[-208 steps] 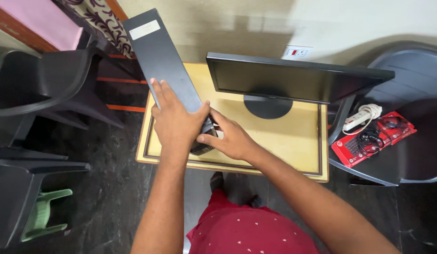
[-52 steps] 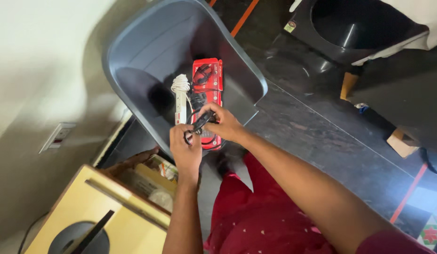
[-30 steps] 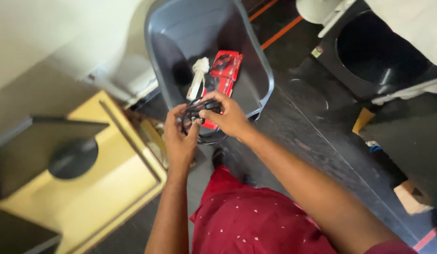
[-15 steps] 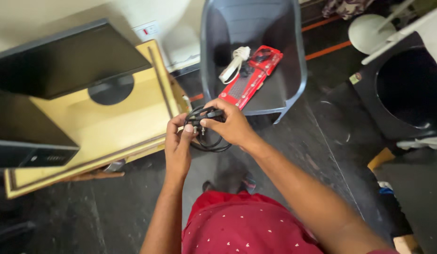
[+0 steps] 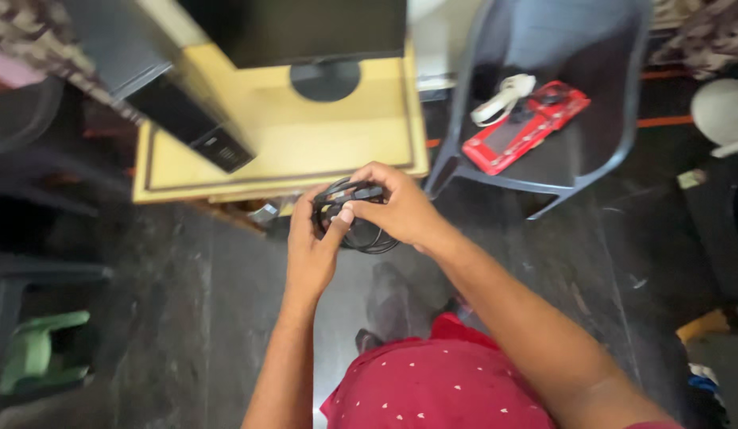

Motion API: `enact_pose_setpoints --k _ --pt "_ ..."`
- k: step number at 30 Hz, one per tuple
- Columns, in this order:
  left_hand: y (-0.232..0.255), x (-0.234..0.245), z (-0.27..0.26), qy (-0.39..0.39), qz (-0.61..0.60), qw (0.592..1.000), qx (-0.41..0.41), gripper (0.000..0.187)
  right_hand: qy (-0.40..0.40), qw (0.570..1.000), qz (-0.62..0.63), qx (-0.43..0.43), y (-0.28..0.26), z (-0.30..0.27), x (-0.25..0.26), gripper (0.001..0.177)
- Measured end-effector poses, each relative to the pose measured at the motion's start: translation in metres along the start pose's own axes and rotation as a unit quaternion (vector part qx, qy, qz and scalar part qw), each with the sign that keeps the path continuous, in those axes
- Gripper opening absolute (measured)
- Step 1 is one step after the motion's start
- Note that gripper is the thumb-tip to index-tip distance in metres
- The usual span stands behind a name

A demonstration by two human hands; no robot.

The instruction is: The person connects a VGA cable to the back of a desktop computer tower and then to a monitor. They then connect a power cable to the computer tower. The person handles the cables and positions the monitor on the desk.

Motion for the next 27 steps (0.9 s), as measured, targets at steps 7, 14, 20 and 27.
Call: enact_pose_setpoints --k 7,14,20,27 --pt "0.001 0.126 -0.056 0.023 -0.076 0.997 0.022 0.04 -0.08 0.996 -0.021 -0.027 0.012 0.004 -0.131 0.024" --pt "0.008 0.218 -0.106 0.128 -0.086 0.984 0.087 0.04 -0.15 0.983 -0.017 -0.099 0.023 0.007 -0.229 0.028" --pt "0.031 0.271 -0.125 0.181 -0.098 0.975 0.084 0.055 -0.222 0.965 0.044 -0.135 0.031 0.028 -0.292 0.028" --pt "0.043 0.328 -0.1 0.206 0.018 0.974 0.089 0.046 -0.243 0.945 0.112 -0.188 0.042 0.076 -0.338 0.026"
Point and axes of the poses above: each hand's wrist, its own z-axis towards the middle knuckle, its own x-axis out of the back of the hand, y = z × x, the point moved 8 cm from there along z, towards the middle knuckle, and after that the axes turned 1 degree about -z, right-handed, at the moved point
